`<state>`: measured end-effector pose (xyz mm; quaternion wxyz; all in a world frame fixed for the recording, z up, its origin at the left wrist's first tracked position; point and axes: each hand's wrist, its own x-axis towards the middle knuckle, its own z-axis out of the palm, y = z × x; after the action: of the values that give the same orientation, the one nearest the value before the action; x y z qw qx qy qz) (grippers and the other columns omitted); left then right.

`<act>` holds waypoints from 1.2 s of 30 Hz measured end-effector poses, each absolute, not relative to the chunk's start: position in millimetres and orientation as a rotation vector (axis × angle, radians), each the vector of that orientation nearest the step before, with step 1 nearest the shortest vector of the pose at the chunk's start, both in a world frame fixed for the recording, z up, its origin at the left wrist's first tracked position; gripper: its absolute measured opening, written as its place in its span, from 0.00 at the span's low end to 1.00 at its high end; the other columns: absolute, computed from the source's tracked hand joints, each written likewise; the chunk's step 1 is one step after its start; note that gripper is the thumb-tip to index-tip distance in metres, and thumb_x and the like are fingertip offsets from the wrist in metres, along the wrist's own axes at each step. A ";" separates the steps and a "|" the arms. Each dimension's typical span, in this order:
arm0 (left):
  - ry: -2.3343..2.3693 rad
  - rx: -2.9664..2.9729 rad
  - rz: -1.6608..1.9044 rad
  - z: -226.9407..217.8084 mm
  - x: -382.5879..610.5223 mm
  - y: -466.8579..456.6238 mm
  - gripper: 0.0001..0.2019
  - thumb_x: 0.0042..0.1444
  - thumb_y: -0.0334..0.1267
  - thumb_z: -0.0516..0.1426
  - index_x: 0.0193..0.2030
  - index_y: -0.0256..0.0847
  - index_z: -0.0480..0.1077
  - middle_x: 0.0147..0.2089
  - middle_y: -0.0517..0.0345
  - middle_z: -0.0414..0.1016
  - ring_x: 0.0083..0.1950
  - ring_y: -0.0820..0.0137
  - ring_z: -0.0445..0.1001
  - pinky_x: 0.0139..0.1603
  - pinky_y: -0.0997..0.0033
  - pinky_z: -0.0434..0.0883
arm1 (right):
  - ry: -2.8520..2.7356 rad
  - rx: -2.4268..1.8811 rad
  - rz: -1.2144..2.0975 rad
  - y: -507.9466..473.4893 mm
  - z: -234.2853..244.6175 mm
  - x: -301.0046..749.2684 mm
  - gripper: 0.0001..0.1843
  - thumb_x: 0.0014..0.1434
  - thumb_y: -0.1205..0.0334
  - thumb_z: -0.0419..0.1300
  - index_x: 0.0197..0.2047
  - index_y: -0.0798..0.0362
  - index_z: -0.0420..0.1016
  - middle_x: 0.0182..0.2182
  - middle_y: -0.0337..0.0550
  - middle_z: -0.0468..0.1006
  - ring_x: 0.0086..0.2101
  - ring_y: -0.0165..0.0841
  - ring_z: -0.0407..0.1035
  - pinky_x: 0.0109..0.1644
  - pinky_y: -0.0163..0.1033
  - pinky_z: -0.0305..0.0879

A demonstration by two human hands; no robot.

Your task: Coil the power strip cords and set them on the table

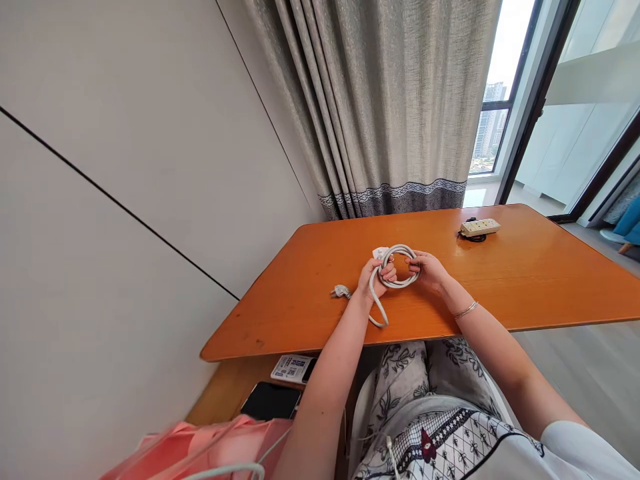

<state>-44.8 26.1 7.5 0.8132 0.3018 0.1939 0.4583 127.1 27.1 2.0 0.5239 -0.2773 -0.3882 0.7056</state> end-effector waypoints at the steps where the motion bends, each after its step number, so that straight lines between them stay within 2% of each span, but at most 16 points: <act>1: 0.421 0.647 0.976 7.2 -44.2 25.9 0.03 0.51 0.33 0.53 0.32 0.38 0.66 0.17 0.67 0.51 0.18 0.75 0.55 0.23 0.75 0.58 | -0.926 -0.666 1.700 26.3 3.8 127.8 0.07 0.48 0.66 0.64 0.33 0.55 0.72 0.24 0.33 0.68 0.18 0.20 0.47 0.22 0.30 0.53; 2: 0.428 0.650 0.972 6.7 -43.7 25.9 0.04 0.50 0.32 0.53 0.33 0.38 0.67 0.17 0.66 0.52 0.19 0.74 0.56 0.23 0.74 0.59 | -0.928 -0.675 1.718 25.6 5.6 128.7 0.08 0.52 0.61 0.64 0.32 0.54 0.71 0.23 0.32 0.66 0.18 0.21 0.46 0.22 0.30 0.52; 6: 0.461 0.683 0.908 3.2 -41.5 26.1 0.07 0.47 0.33 0.54 0.35 0.38 0.67 0.17 0.67 0.53 0.19 0.73 0.57 0.24 0.72 0.60 | -0.966 -0.826 1.778 25.5 8.4 131.4 0.25 0.59 0.37 0.57 0.29 0.53 0.69 0.15 0.27 0.51 0.16 0.23 0.40 0.20 0.31 0.49; 8: 0.471 0.706 0.869 1.0 -40.1 26.3 0.08 0.46 0.33 0.54 0.36 0.38 0.68 0.17 0.67 0.54 0.18 0.74 0.56 0.24 0.71 0.59 | -0.977 -0.935 1.757 27.2 5.9 131.5 0.30 0.59 0.32 0.54 0.26 0.53 0.67 0.14 0.26 0.47 0.16 0.23 0.38 0.19 0.31 0.47; 13: 0.479 0.753 0.835 -4.4 -38.2 27.4 0.09 0.44 0.33 0.55 0.35 0.38 0.68 0.17 0.67 0.55 0.18 0.74 0.56 0.24 0.72 0.59 | -1.026 -1.019 1.708 31.9 -3.7 130.2 0.30 0.59 0.35 0.58 0.21 0.52 0.62 0.14 0.26 0.48 0.16 0.22 0.39 0.19 0.30 0.47; 19: 0.532 0.733 0.872 -8.9 -39.1 30.8 0.08 0.45 0.31 0.56 0.35 0.38 0.68 0.18 0.66 0.60 0.19 0.73 0.61 0.27 0.69 0.65 | -0.973 -0.996 1.683 33.8 -7.3 130.0 0.26 0.57 0.40 0.62 0.23 0.53 0.64 0.14 0.27 0.52 0.17 0.22 0.40 0.19 0.31 0.46; 24: 0.594 0.726 0.953 -8.7 -36.7 32.2 0.04 0.50 0.33 0.58 0.34 0.37 0.68 0.21 0.62 0.66 0.23 0.71 0.69 0.31 0.68 0.69 | -0.910 -1.020 1.562 34.0 -7.3 129.3 0.27 0.53 0.37 0.65 0.23 0.51 0.63 0.14 0.27 0.51 0.17 0.22 0.40 0.19 0.32 0.45; 27: 0.568 0.741 0.987 -7.4 -35.7 31.0 0.06 0.52 0.37 0.60 0.32 0.38 0.68 0.22 0.61 0.68 0.26 0.70 0.71 0.36 0.67 0.71 | -0.840 -1.022 1.487 34.5 -8.0 128.1 0.28 0.52 0.36 0.65 0.23 0.51 0.62 0.15 0.27 0.51 0.17 0.23 0.41 0.19 0.32 0.45; 32: 0.491 0.792 0.933 -6.4 -38.0 28.8 0.07 0.50 0.36 0.62 0.33 0.36 0.69 0.23 0.60 0.69 0.25 0.72 0.70 0.42 0.64 0.73 | -0.875 -1.046 1.443 34.1 -8.7 128.3 0.28 0.52 0.35 0.63 0.23 0.51 0.63 0.15 0.27 0.50 0.17 0.23 0.42 0.20 0.33 0.46; 36: 0.513 0.834 0.889 -5.5 -38.6 26.5 0.08 0.45 0.29 0.60 0.35 0.35 0.70 0.23 0.62 0.67 0.24 0.73 0.67 0.40 0.64 0.73 | -1.000 -1.048 1.464 33.5 -5.3 132.8 0.28 0.52 0.35 0.63 0.23 0.51 0.62 0.14 0.26 0.49 0.17 0.22 0.40 0.19 0.33 0.43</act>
<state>-38.6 26.5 -5.5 0.7892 0.3871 0.2383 0.4129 132.8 33.5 -5.3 0.5151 -0.4361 -0.4162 0.6093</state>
